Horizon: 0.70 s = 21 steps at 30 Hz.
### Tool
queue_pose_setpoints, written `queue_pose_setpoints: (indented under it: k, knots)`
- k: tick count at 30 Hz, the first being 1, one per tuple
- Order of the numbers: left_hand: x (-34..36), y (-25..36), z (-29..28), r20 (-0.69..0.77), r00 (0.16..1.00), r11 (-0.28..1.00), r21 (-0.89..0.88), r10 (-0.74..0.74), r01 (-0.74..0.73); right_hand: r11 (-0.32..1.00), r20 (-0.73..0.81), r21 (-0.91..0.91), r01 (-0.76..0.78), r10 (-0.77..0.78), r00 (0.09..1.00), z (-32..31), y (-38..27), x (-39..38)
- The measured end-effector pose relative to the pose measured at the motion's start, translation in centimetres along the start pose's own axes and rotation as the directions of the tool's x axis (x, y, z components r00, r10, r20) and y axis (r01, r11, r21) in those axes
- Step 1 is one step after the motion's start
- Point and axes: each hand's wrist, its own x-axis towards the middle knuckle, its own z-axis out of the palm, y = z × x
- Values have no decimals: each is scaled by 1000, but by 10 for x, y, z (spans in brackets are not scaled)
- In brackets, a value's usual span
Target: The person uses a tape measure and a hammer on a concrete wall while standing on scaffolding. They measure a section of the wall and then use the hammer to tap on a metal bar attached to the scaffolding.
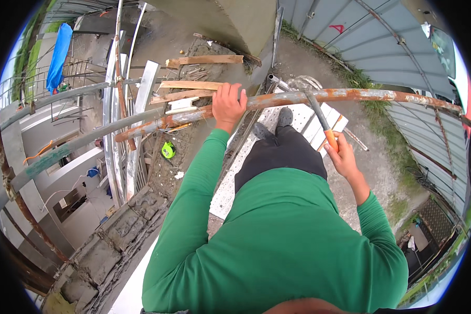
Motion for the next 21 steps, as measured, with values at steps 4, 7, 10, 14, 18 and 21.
queue_pose_setpoints:
  k: [4,7,10,14,18,21]
  knots:
    - [-2,2,-2,-38,999,1000,-14,0,0,718,-35,693,-63,121,992,36,-62,65]
    - [4,9,-13,-35,999,1000,-29,-10,9,563,-99,826,-17,175,980,47,-79,129]
    - [-15,-1,-25,-63,996,998,3,-66,66,677,-68,732,-73,179,981,78,-56,192]
    - [9,5,-26,-5,1000,999,-38,0,0,719,-41,687,-103,180,983,82,-14,213]
    - [-4,9,-35,-47,998,999,-29,-34,32,756,74,633,-168,156,985,80,-7,219]
    - [-4,12,-35,-19,999,999,-16,-40,39,734,142,640,-227,178,974,73,-5,220]
